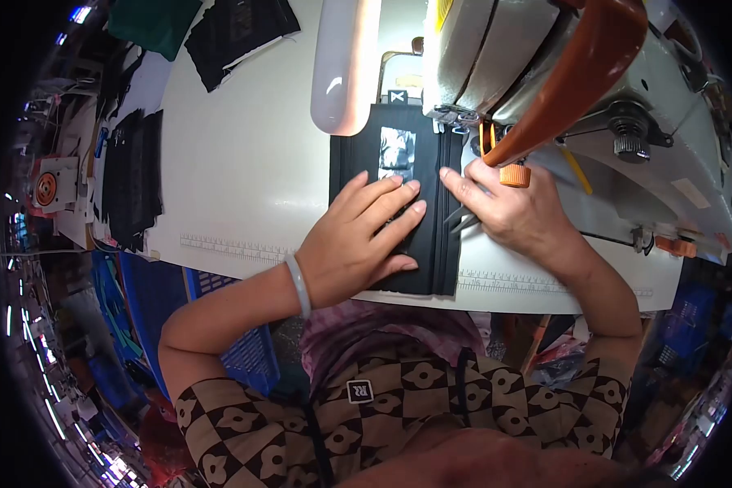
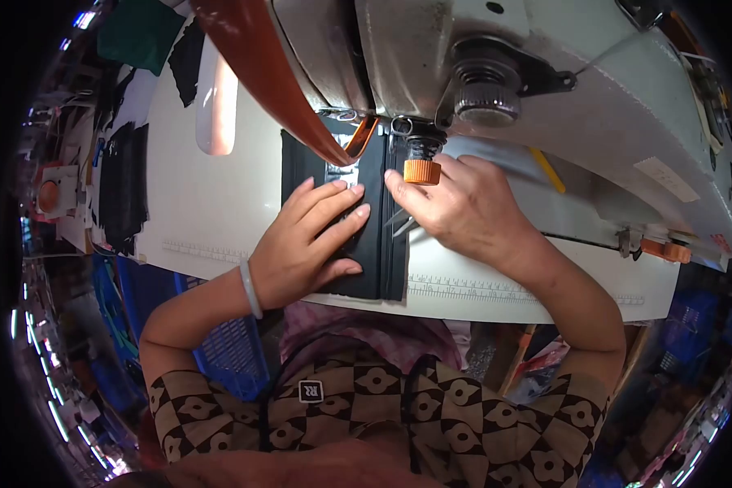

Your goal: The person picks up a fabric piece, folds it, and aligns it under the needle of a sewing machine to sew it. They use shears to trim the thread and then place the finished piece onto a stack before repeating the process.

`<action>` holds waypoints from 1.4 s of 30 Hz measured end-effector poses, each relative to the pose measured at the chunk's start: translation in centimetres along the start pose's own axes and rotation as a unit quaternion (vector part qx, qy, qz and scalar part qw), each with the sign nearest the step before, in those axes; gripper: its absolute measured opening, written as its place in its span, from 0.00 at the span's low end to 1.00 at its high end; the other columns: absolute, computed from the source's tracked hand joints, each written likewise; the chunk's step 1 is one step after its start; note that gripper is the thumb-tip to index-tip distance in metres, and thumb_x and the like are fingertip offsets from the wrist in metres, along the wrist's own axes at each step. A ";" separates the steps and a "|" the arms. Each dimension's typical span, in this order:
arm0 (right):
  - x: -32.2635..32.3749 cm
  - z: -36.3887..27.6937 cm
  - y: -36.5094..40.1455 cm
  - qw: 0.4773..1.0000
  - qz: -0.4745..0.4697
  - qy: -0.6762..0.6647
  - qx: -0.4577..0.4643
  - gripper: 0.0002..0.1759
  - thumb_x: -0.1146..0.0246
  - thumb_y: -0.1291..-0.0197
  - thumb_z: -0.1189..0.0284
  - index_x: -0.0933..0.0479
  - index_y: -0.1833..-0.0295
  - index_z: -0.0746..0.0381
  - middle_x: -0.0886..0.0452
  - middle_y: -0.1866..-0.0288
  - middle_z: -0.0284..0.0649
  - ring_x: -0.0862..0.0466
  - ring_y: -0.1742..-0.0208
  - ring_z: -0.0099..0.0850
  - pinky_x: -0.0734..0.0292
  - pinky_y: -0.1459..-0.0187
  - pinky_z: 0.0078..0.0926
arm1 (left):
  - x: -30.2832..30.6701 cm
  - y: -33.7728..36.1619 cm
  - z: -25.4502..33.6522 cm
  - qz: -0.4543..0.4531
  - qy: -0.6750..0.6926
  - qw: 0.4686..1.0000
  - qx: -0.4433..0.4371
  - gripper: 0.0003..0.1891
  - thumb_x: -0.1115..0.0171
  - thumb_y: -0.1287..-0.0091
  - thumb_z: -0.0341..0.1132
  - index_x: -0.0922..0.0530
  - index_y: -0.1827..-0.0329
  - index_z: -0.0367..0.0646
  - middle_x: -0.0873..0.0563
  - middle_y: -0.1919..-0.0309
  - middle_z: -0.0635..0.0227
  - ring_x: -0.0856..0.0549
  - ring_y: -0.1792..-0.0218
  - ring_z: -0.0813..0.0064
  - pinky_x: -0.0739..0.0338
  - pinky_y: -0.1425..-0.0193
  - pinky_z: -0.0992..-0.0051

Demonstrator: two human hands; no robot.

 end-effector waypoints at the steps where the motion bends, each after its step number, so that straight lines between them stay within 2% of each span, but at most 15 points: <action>1: -0.1 0.1 0.0 1.000 -0.005 0.002 -0.002 0.23 0.32 0.50 0.76 0.13 0.45 0.57 0.22 0.67 0.30 0.16 0.68 0.30 0.20 0.65 0.30 | -0.4 0.3 0.0 -0.024 0.007 1.000 0.012 0.30 0.27 0.35 0.45 0.21 0.33 0.38 0.23 0.32 0.52 0.26 0.28 0.49 0.33 0.23 0.48; 6: 0.5 0.7 -0.1 0.999 0.043 -0.010 0.012 0.21 0.31 0.52 0.75 0.12 0.48 0.58 0.20 0.66 0.30 0.16 0.67 0.30 0.20 0.66 0.30 | -0.2 -1.6 -1.6 -0.003 -0.001 1.000 -0.003 0.33 0.28 0.35 0.52 0.20 0.34 0.37 0.21 0.33 0.54 0.27 0.26 0.51 0.33 0.23 0.45; 10: 0.9 -0.5 0.9 0.995 0.032 -0.071 0.059 0.20 0.30 0.53 0.76 0.11 0.51 0.58 0.19 0.65 0.31 0.15 0.67 0.31 0.20 0.67 0.32 | 0.2 -3.3 -3.0 0.014 0.001 1.000 -0.013 0.33 0.27 0.36 0.52 0.20 0.35 0.36 0.20 0.33 0.53 0.27 0.26 0.51 0.32 0.23 0.48; 13: 0.4 -0.8 1.0 0.991 -0.029 -0.112 0.063 0.19 0.30 0.55 0.78 0.11 0.53 0.57 0.16 0.63 0.31 0.13 0.65 0.32 0.18 0.65 0.32 | 0.4 -4.1 -4.1 0.016 -0.002 1.000 -0.013 0.30 0.26 0.36 0.52 0.17 0.39 0.37 0.19 0.34 0.53 0.26 0.25 0.50 0.29 0.24 0.51; 18: -0.3 0.3 0.7 0.993 -0.008 -0.110 0.049 0.20 0.29 0.57 0.79 0.11 0.53 0.58 0.14 0.60 0.34 0.12 0.63 0.34 0.16 0.63 0.32 | 0.8 -5.8 -6.6 0.005 -0.018 1.000 -0.003 0.26 0.25 0.36 0.50 0.15 0.43 0.39 0.18 0.34 0.53 0.25 0.26 0.50 0.27 0.25 0.54; 22: -1.7 1.7 0.6 0.997 -0.021 -0.074 -0.015 0.24 0.30 0.55 0.82 0.12 0.48 0.59 0.12 0.57 0.37 0.10 0.58 0.36 0.15 0.58 0.34 | 1.0 -7.2 -8.5 0.006 -0.033 0.999 -0.019 0.27 0.26 0.35 0.51 0.16 0.41 0.41 0.20 0.32 0.54 0.26 0.26 0.50 0.29 0.24 0.54; 24: -2.0 2.5 0.6 0.998 -0.017 -0.047 -0.043 0.30 0.32 0.53 0.84 0.14 0.40 0.55 0.11 0.54 0.40 0.11 0.55 0.38 0.16 0.53 0.37 | 1.2 -8.1 -9.4 0.001 -0.037 0.999 -0.025 0.28 0.27 0.34 0.53 0.16 0.39 0.42 0.21 0.31 0.54 0.27 0.25 0.50 0.31 0.23 0.53; 26: -2.1 2.8 0.7 0.998 -0.018 -0.032 -0.055 0.34 0.33 0.52 0.85 0.16 0.36 0.54 0.11 0.52 0.41 0.11 0.54 0.40 0.16 0.51 0.38 | 1.4 -9.0 -10.3 -0.004 -0.036 0.999 -0.024 0.28 0.28 0.33 0.54 0.17 0.38 0.43 0.22 0.30 0.55 0.28 0.25 0.50 0.33 0.22 0.53; 28: -2.7 3.8 0.9 0.989 -0.054 -0.037 -0.129 0.40 0.35 0.51 0.85 0.21 0.29 0.48 0.11 0.50 0.41 0.12 0.52 0.40 0.17 0.48 0.40 | 1.4 -9.7 -11.0 -0.006 -0.033 0.999 -0.021 0.29 0.29 0.33 0.55 0.17 0.36 0.43 0.23 0.28 0.55 0.28 0.24 0.50 0.34 0.21 0.53; 32: -4.0 4.9 1.6 0.980 -0.099 -0.020 -0.173 0.45 0.37 0.49 0.84 0.26 0.23 0.44 0.12 0.48 0.41 0.13 0.52 0.40 0.17 0.47 0.40 | 1.5 -10.5 -11.7 -0.019 -0.031 0.999 -0.015 0.31 0.32 0.31 0.57 0.19 0.33 0.45 0.26 0.26 0.56 0.30 0.23 0.51 0.38 0.19 0.52; 34: -4.0 4.9 1.5 0.978 -0.111 -0.010 -0.177 0.46 0.37 0.48 0.84 0.28 0.21 0.43 0.12 0.47 0.40 0.13 0.53 0.39 0.17 0.47 0.40 | 1.5 -10.6 -11.9 -0.029 -0.029 0.999 -0.006 0.32 0.33 0.31 0.58 0.19 0.32 0.46 0.27 0.25 0.57 0.31 0.23 0.51 0.39 0.18 0.51; 37: -4.0 5.0 1.4 0.961 -0.167 -0.018 -0.220 0.42 0.35 0.45 0.80 0.26 0.22 0.43 0.12 0.49 0.39 0.12 0.54 0.38 0.17 0.48 0.38 | 1.5 -10.2 -12.1 -0.051 -0.030 0.998 0.018 0.33 0.34 0.29 0.60 0.20 0.30 0.47 0.29 0.23 0.57 0.32 0.22 0.51 0.42 0.17 0.51; 39: -4.2 5.3 1.8 0.963 -0.159 -0.025 -0.215 0.40 0.34 0.44 0.79 0.24 0.24 0.44 0.12 0.49 0.39 0.12 0.54 0.38 0.17 0.48 0.38 | 1.6 -9.4 -12.0 -0.067 -0.035 0.996 0.048 0.33 0.35 0.29 0.61 0.21 0.28 0.47 0.30 0.21 0.58 0.33 0.21 0.51 0.44 0.16 0.50; 42: -4.4 5.7 2.2 0.967 -0.136 -0.042 -0.210 0.35 0.33 0.41 0.78 0.21 0.27 0.44 0.12 0.48 0.40 0.12 0.54 0.39 0.16 0.48 0.38 | 2.6 -8.0 -10.2 -0.068 -0.087 0.990 0.093 0.33 0.35 0.28 0.59 0.21 0.29 0.46 0.27 0.24 0.57 0.30 0.24 0.51 0.41 0.17 0.51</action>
Point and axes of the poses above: each hand's wrist, its own y-axis away from the middle knuckle, its own x-axis out of the back of the hand, z = x × y, the point moved 8 cm from there along -y, towards the middle knuckle
